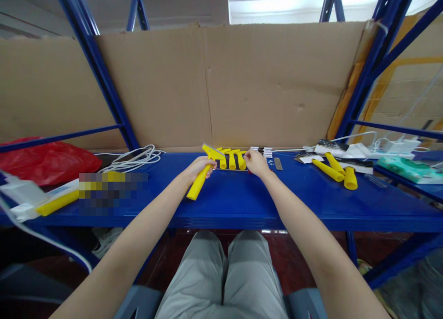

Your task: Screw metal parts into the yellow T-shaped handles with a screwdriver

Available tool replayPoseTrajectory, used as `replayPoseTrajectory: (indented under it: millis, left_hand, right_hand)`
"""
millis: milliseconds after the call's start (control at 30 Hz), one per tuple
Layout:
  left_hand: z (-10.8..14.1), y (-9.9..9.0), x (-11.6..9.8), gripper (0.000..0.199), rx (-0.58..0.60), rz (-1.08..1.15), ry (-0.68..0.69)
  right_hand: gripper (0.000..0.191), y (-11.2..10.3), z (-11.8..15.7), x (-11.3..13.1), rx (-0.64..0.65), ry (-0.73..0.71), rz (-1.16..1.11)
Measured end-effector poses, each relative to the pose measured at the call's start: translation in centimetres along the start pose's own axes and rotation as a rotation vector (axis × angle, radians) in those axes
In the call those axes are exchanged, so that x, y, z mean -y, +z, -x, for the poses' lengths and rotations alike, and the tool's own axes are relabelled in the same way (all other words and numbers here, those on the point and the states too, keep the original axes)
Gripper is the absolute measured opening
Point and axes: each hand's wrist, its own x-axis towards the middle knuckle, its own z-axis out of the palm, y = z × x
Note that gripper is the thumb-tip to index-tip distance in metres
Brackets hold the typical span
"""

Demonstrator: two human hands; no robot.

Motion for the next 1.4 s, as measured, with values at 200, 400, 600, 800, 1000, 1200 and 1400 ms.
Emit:
replayPoseTrajectory:
  millis: [200, 400, 600, 800, 1000, 1200, 1400]
  left_hand:
    - [-0.4, -1.2, 0.0, 0.009, -0.248, -0.086, 0.006]
    - [-0.4, -1.6, 0.4, 0.010, -0.303, -0.182, -0.049]
    - [-0.6, -1.5, 0.7, 0.011, -0.314, -0.239, -0.031]
    - [-0.8, -1.7, 0.9, 0.011, -0.321, -0.235, -0.008]
    - [-0.9, -1.8, 0.9, 0.015, -0.315, -0.235, 0.004]
    - [-0.6, -1.6, 0.7, 0.021, -0.254, -0.282, 0.018]
    - [-0.7, -1.5, 0.8, 0.017, -0.173, -0.308, 0.044]
  right_hand:
    - [0.029, -0.7, 1.5, -1.7, 0.244, -0.082, 0.222]
    - [0.031, -1.1, 2.1, -2.1, 0.346, -0.059, 0.217]
    - [0.026, -1.4, 2.2, -2.6, 0.342, -0.064, 0.269]
    - [0.025, -1.0, 2.2, -2.4, 0.303, -0.032, 0.345]
    - [0.022, -1.1, 2.0, -3.1, 0.286, -0.029, 0.297]
    - [0.021, -1.7, 2.0, -3.8, 0.190, -0.029, 0.215]
    - [0.023, -2.2, 2.3, -2.5, 0.169, -0.019, 0.189]
